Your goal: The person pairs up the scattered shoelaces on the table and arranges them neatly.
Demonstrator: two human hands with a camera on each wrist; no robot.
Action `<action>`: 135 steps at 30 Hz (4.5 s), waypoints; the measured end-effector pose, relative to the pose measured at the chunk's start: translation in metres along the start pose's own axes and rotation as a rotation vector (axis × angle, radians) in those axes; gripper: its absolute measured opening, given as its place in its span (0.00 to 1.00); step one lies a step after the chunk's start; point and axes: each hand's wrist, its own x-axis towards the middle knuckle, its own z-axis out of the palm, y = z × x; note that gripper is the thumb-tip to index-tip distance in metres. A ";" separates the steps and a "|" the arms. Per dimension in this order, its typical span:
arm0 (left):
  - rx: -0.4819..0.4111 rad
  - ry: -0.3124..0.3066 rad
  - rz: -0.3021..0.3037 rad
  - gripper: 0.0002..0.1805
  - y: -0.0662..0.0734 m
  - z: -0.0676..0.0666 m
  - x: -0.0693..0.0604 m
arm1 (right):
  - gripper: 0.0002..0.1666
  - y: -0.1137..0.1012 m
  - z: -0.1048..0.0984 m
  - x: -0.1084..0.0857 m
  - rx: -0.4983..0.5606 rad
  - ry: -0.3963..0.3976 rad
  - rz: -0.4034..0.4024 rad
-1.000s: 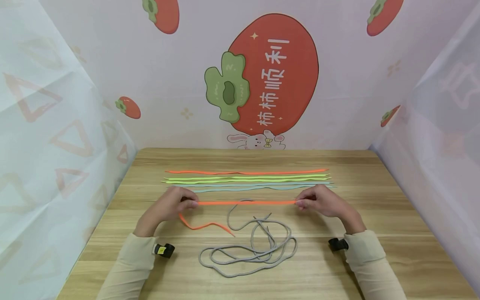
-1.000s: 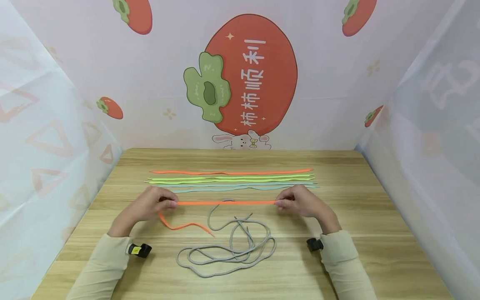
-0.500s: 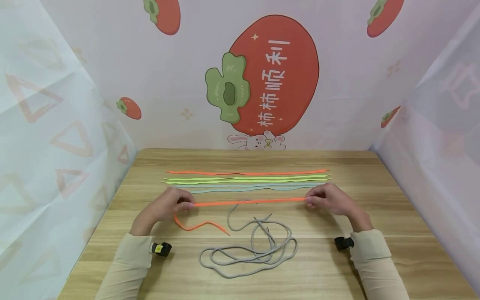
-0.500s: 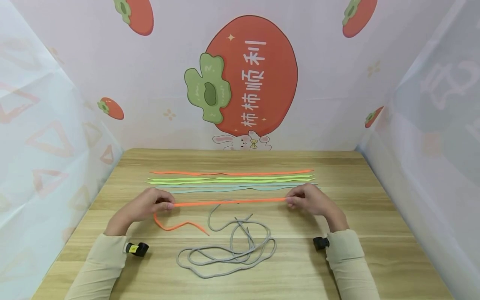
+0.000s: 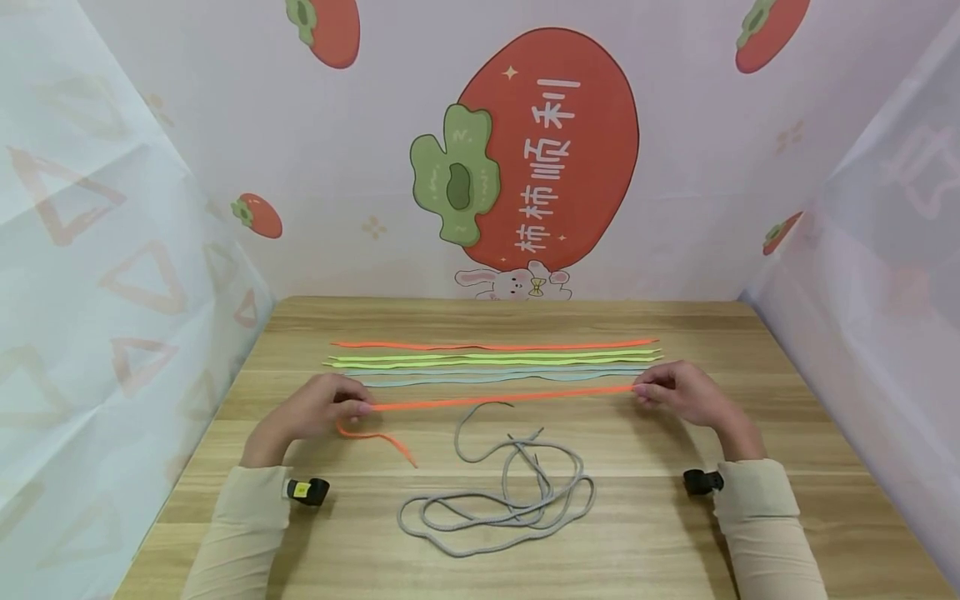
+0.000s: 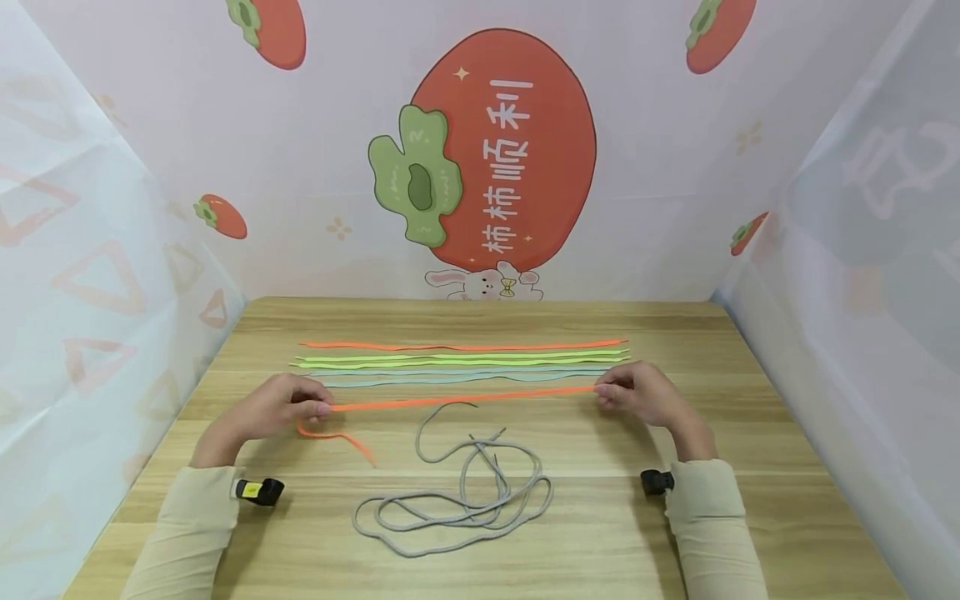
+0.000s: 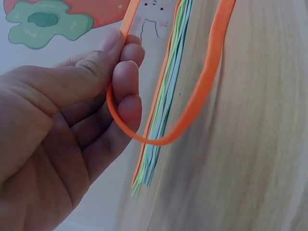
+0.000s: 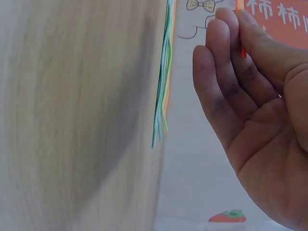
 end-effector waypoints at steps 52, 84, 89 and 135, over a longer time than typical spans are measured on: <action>0.178 0.167 -0.101 0.07 -0.055 -0.084 -0.015 | 0.14 0.019 -0.065 0.019 -0.189 0.039 0.169; 0.446 0.278 -0.341 0.11 -0.040 -0.089 0.078 | 0.19 0.031 -0.057 0.091 -0.296 0.198 0.288; 0.395 0.282 -0.370 0.11 -0.039 -0.081 0.074 | 0.19 0.034 -0.050 0.096 -0.280 0.192 0.302; 0.593 0.130 -0.150 0.24 0.003 -0.083 0.058 | 0.19 -0.029 -0.052 0.080 -0.394 0.028 0.174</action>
